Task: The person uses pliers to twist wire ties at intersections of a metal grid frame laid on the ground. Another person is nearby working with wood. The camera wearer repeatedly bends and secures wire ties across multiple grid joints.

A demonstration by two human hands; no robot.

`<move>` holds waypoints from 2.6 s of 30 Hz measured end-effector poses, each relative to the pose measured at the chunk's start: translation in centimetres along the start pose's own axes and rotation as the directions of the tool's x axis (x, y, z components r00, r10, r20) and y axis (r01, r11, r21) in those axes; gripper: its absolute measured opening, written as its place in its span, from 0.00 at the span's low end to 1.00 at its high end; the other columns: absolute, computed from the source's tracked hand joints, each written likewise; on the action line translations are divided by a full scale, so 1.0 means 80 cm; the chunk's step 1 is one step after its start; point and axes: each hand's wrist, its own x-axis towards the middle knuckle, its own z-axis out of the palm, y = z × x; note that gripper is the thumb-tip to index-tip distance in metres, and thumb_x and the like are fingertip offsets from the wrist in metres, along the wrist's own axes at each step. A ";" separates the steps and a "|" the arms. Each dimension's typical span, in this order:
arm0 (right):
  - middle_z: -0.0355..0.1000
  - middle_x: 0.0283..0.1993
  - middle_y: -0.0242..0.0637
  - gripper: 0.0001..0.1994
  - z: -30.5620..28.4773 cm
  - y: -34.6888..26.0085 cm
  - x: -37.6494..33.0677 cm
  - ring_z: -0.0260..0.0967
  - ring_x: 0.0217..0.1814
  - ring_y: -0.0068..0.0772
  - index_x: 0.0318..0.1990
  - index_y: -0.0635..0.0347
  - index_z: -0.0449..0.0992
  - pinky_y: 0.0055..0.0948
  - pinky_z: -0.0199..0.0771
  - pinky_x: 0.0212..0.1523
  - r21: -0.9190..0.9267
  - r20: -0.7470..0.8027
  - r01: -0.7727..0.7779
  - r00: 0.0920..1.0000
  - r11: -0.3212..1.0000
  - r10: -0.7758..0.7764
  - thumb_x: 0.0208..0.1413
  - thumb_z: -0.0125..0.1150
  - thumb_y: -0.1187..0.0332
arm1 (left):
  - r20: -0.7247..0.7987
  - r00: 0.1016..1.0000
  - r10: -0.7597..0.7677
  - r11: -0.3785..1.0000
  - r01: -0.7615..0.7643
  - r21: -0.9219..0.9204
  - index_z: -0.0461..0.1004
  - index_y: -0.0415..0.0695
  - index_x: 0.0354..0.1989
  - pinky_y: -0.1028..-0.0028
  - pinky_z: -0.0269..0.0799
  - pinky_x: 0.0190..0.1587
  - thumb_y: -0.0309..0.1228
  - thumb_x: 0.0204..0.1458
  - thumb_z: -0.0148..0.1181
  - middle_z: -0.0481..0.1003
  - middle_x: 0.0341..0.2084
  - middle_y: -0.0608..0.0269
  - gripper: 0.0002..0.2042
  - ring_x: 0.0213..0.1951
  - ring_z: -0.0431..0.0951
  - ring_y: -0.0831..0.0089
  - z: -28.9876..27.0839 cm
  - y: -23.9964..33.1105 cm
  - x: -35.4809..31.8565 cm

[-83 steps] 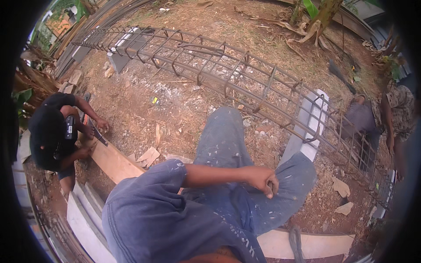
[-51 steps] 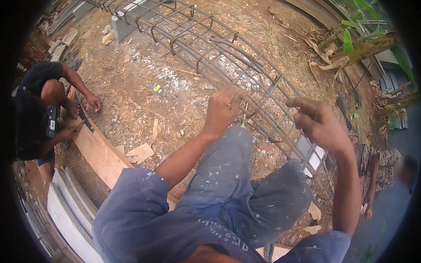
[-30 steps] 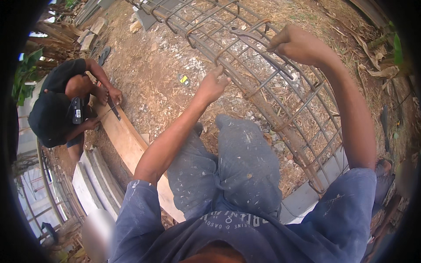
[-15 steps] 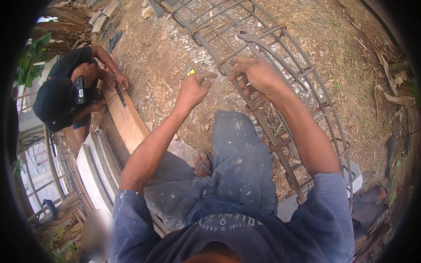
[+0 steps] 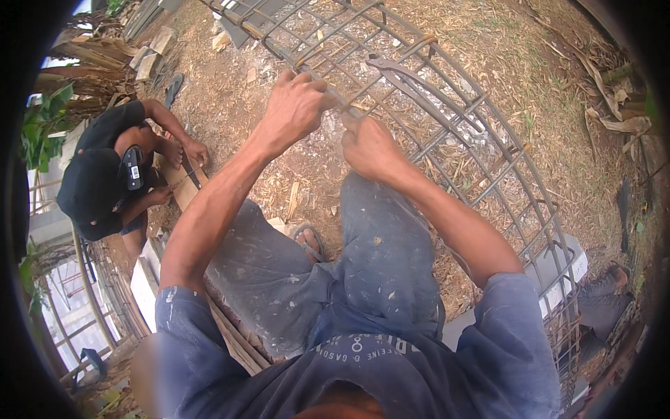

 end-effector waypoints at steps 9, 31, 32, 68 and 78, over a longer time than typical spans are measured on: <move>0.67 0.21 0.32 0.20 -0.004 -0.014 0.008 0.60 0.21 0.21 0.55 0.68 0.73 0.27 0.61 0.25 0.285 -0.117 -0.131 0.978 0.950 0.170 0.55 0.46 0.73 | -0.062 0.984 0.167 0.934 -0.178 -0.310 0.78 0.47 0.23 0.63 0.61 0.52 0.28 0.43 0.62 0.73 0.32 0.67 0.01 0.44 0.71 0.65 0.020 -0.053 0.046; 0.78 0.40 0.45 0.20 0.026 -0.003 0.029 0.73 0.37 0.30 0.52 0.57 0.78 0.30 0.72 0.44 0.020 -0.431 -0.249 0.872 0.968 0.233 0.52 0.49 0.71 | -0.618 0.729 0.294 0.805 -0.538 -0.251 0.78 0.47 0.27 0.65 0.61 0.42 0.21 0.36 0.65 0.71 0.25 0.70 0.08 0.33 0.71 0.70 0.058 -0.076 -0.027; 0.79 0.43 0.47 0.20 0.025 -0.005 0.032 0.74 0.40 0.32 0.52 0.56 0.78 0.30 0.72 0.48 0.029 -0.431 -0.266 0.867 0.964 0.252 0.51 0.50 0.71 | -0.600 0.742 0.299 0.805 -0.534 -0.260 0.78 0.46 0.28 0.64 0.62 0.43 0.21 0.35 0.63 0.71 0.25 0.70 0.09 0.34 0.71 0.69 0.060 -0.077 -0.029; 0.76 0.49 0.54 0.22 0.047 0.013 0.039 0.76 0.48 0.41 0.56 0.62 0.74 0.33 0.71 0.54 0.002 -0.450 -0.208 0.874 0.978 0.187 0.53 0.47 0.71 | 0.022 0.894 0.448 0.874 -0.433 -0.223 0.80 0.42 0.36 0.54 0.68 0.48 0.37 0.52 0.52 0.77 0.40 0.53 0.14 0.45 0.76 0.55 0.089 -0.077 0.098; 0.59 0.21 0.25 0.18 0.042 -0.030 0.031 0.50 0.16 0.12 0.56 0.71 0.68 0.18 0.51 0.13 0.875 -0.172 -0.137 0.809 0.465 0.563 0.60 0.42 0.75 | -0.426 0.896 -0.127 0.833 -0.137 -0.536 0.80 0.38 0.37 0.59 0.65 0.52 0.26 0.50 0.59 0.77 0.38 0.53 0.09 0.47 0.73 0.55 0.147 -0.050 -0.017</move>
